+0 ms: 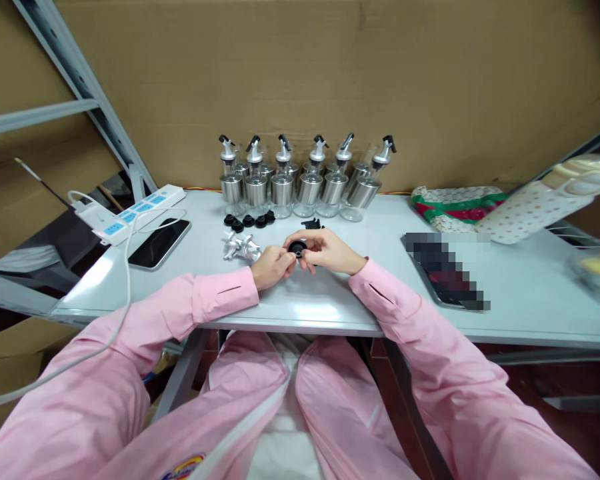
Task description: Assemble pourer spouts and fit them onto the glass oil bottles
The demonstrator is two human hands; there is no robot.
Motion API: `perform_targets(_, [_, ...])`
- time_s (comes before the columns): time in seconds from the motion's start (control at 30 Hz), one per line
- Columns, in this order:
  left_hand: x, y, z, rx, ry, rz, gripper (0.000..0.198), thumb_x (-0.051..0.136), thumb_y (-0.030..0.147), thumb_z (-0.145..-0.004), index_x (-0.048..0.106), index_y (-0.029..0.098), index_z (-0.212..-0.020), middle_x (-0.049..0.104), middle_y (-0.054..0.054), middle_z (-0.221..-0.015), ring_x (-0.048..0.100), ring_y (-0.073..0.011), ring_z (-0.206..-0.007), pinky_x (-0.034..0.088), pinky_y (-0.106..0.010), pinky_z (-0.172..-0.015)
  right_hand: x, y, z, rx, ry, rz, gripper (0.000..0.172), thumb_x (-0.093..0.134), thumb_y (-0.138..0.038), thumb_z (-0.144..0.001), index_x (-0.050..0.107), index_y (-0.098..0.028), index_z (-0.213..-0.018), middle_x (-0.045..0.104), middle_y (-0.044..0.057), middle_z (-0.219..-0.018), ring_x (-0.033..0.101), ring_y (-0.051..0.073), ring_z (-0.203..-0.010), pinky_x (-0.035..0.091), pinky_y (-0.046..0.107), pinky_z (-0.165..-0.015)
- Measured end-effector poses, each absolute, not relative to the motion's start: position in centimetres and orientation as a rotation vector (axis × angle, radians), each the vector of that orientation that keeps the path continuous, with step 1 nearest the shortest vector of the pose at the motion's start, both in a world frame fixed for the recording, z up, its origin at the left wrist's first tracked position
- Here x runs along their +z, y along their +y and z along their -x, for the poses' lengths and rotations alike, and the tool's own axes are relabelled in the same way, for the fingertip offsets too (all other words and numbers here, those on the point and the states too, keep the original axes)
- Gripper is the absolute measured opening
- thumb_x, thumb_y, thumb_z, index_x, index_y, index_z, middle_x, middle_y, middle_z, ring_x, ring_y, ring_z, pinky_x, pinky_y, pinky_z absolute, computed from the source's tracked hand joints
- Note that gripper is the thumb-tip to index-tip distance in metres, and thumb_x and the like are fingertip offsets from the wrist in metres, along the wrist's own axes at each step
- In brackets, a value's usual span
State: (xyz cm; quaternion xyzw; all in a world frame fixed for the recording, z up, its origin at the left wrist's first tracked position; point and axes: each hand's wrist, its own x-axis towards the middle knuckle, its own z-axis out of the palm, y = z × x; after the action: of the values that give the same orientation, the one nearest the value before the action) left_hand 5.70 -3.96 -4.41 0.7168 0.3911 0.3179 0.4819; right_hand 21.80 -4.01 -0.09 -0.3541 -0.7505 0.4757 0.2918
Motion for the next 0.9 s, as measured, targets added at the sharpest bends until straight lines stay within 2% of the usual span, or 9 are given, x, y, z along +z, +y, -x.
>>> perform_targets(0.2, [-4.1, -4.3, -5.9, 0.77, 0.982, -1.754, 0.036, 0.035, 0.024, -0.077, 0.045, 0.016, -0.044, 0.043, 0.002, -0.037, 0.037, -0.0067, -0.038, 0.029, -0.019, -0.044, 0.0, -4.1, -21.8, 1.176, -2.053, 0.97, 0.039, 0.044, -0.013, -0.059, 0.064, -0.014, -0.093, 0.051, -0.006, -0.046, 0.043, 0.006, -0.034, 0.038, 0.018, -0.038])
perform_targets(0.57, [-4.5, -4.1, -5.6, 0.796, 1.004, -1.802, 0.039, 0.037, 0.028, -0.077, 0.045, 0.015, -0.041, 0.044, 0.002, -0.037, 0.036, -0.0053, -0.034, 0.028, -0.02, -0.041, -0.1, -4.5, -21.9, 1.199, -2.083, 0.894, 0.043, 0.041, -0.01, -0.061, 0.06, -0.015, -0.1, 0.054, -0.006, -0.051, 0.049, 0.007, -0.037, 0.039, 0.018, -0.041])
perform_targets(0.63, [-4.7, -4.1, -5.7, 0.824, 0.977, -1.755, 0.037, 0.039, 0.031, -0.077, 0.046, 0.015, -0.045, 0.047, 0.002, -0.039, 0.037, -0.0049, -0.032, 0.03, -0.02, -0.039, -0.3, -4.3, -21.9, 1.193, -2.08, 0.881, 0.044, 0.041, -0.01, -0.064, 0.059, -0.014, -0.104, 0.055, -0.005, -0.053, 0.051, 0.008, -0.04, 0.041, 0.019, -0.044])
perform_targets(0.73, [-4.8, -4.1, -5.8, 0.919, 0.882, -1.63, 0.033, 0.041, 0.039, -0.078, 0.046, 0.015, -0.054, 0.05, 0.003, -0.046, 0.037, -0.0043, -0.032, 0.032, -0.02, -0.038, -0.2, -4.0, -22.2, 1.007, -2.124, 0.893, 0.039, 0.046, -0.013, -0.071, 0.06, -0.015, -0.108, 0.053, -0.005, -0.055, 0.048, 0.008, -0.046, 0.04, 0.019, -0.048])
perform_targets(0.9, [-4.2, -4.4, -5.9, 1.065, 0.641, -1.466, 0.032, 0.046, 0.048, -0.079, 0.044, 0.016, -0.082, 0.054, 0.004, -0.065, 0.041, -0.0038, -0.035, 0.04, -0.022, -0.041, 0.4, -4.0, -22.9, 0.739, -2.13, 0.879, 0.034, 0.061, -0.032, -0.076, 0.063, -0.015, -0.106, 0.055, -0.001, -0.066, 0.044, 0.008, -0.055, 0.038, 0.021, -0.052])
